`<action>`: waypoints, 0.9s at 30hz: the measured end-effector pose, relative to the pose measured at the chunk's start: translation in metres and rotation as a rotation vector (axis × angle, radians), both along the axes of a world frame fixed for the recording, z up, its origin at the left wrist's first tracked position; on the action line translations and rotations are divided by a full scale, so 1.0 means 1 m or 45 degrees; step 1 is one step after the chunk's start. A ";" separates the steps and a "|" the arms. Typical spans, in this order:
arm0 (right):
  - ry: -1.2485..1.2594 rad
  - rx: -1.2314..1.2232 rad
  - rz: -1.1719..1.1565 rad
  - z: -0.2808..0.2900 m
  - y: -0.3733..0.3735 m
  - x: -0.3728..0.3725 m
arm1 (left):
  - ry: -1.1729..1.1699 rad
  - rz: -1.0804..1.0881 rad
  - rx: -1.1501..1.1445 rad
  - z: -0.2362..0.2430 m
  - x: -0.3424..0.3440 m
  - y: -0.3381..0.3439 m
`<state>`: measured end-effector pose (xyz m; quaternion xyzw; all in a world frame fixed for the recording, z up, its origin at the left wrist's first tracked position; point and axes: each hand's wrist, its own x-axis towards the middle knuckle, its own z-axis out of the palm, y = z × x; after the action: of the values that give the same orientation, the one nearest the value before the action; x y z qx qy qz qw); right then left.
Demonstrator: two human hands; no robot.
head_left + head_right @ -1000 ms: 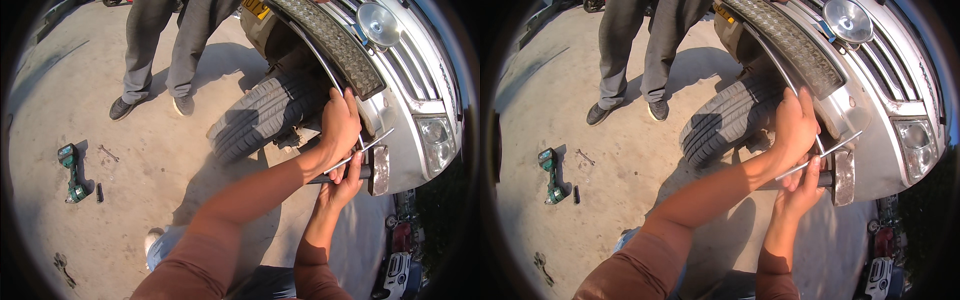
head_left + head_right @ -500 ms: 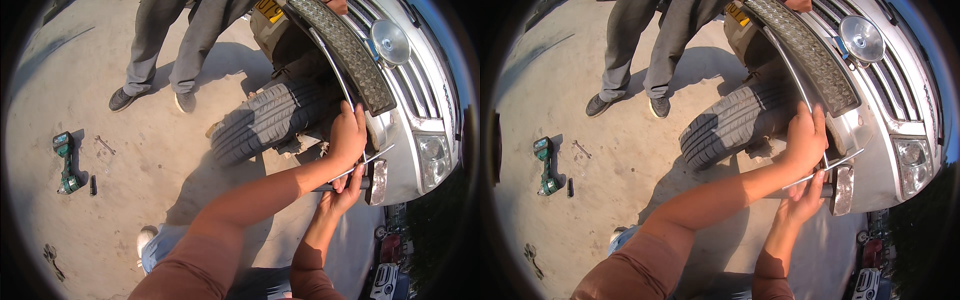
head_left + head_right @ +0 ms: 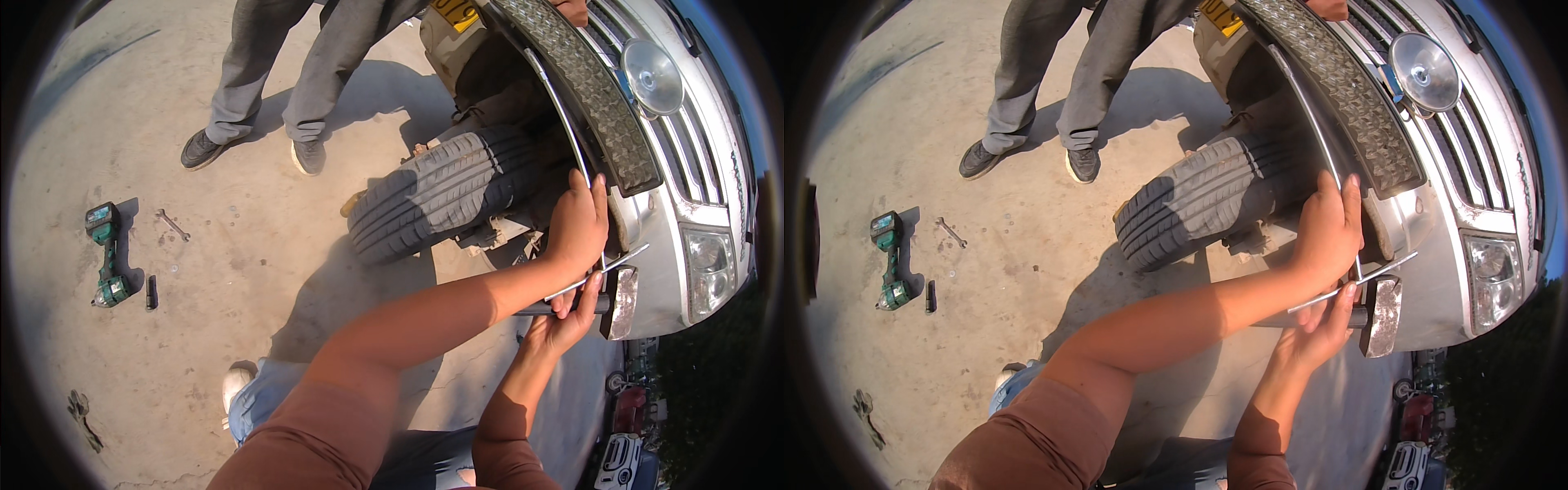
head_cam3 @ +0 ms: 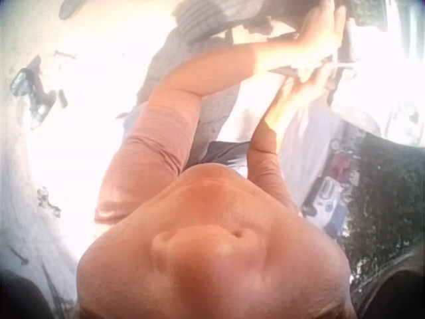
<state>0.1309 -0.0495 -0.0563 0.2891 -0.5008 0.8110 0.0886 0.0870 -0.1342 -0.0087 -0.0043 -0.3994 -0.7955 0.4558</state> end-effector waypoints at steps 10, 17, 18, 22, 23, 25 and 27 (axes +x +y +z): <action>-0.047 -0.022 -0.036 -0.004 -0.001 0.000 | -0.031 0.028 -0.086 -0.006 -0.002 -0.001; -0.035 -0.054 0.054 -0.005 -0.001 -0.004 | -0.012 0.027 -0.100 -0.006 -0.004 -0.002; -0.025 -0.051 0.070 -0.005 -0.002 -0.004 | -0.014 0.038 -0.092 -0.006 -0.005 -0.002; 0.022 -0.040 0.146 -0.006 0.001 -0.006 | 0.005 0.054 -0.102 -0.006 -0.005 -0.003; 0.011 -0.044 0.129 -0.006 0.001 -0.006 | 0.008 0.053 -0.106 -0.006 -0.005 -0.003; -0.013 -0.054 0.093 -0.004 -0.002 -0.004 | 0.010 0.050 -0.114 -0.006 -0.006 -0.003; -0.021 -0.050 0.058 -0.003 -0.005 -0.001 | 0.001 0.079 -0.122 -0.007 -0.011 -0.003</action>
<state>0.1301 -0.0541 -0.0597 0.2919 -0.4787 0.8249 0.0718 0.0762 -0.1368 -0.0160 -0.0143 -0.4368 -0.7609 0.4796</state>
